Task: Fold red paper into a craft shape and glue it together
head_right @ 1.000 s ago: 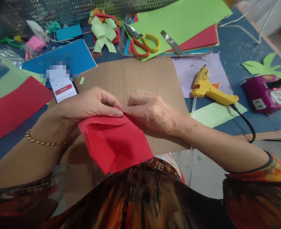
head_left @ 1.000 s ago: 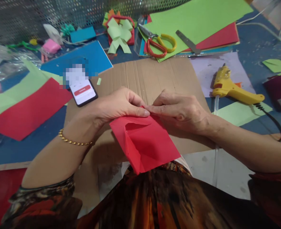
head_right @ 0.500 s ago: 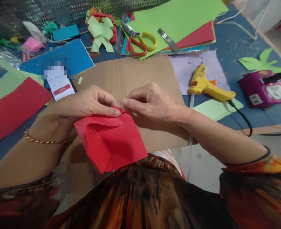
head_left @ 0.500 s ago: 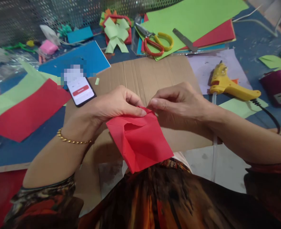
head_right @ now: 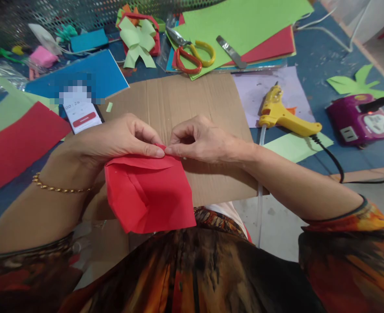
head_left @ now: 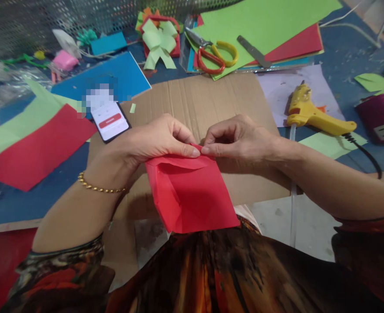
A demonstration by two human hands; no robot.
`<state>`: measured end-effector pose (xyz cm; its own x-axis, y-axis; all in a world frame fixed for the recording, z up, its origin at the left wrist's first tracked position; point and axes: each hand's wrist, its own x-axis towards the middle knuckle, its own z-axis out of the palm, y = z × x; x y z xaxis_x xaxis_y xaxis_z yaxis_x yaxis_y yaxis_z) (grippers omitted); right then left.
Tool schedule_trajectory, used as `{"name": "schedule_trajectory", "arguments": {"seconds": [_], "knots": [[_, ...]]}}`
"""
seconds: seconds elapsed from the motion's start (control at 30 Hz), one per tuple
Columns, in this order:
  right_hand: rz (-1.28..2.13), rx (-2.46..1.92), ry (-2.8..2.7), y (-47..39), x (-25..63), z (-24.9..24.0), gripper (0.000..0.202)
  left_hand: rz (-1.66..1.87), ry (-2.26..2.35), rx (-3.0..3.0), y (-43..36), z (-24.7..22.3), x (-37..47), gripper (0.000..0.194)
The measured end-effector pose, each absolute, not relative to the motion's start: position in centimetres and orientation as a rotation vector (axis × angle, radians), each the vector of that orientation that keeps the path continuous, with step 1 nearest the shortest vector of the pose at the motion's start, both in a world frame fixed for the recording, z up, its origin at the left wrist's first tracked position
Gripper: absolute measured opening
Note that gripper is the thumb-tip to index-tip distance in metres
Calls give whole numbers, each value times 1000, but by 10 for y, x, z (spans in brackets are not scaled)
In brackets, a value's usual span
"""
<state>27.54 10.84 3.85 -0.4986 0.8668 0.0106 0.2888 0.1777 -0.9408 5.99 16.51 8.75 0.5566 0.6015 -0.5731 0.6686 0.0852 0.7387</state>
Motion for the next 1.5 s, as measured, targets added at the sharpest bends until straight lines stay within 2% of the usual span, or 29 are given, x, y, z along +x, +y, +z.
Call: {"name": "schedule_trajectory", "arguments": {"seconds": [0.27, 0.5, 0.73, 1.1, 1.5], "knots": [[1322, -1100, -1854, 109, 275, 36, 46, -46, 1113, 1565, 164, 87, 59, 12], [1317, -1097, -1919, 106, 279, 46, 61, -67, 1120, 1574, 164, 87, 58, 14], [1338, -1018, -2053, 113, 281, 43, 65, -90, 1106, 1575, 165, 88, 60, 14], [1289, -1037, -2053, 111, 281, 41, 55, -79, 1117, 1575, 166, 86, 59, 16], [1151, -1122, -2053, 108, 278, 40, 33, -112, 1135, 1540, 164, 91, 59, 13]]}}
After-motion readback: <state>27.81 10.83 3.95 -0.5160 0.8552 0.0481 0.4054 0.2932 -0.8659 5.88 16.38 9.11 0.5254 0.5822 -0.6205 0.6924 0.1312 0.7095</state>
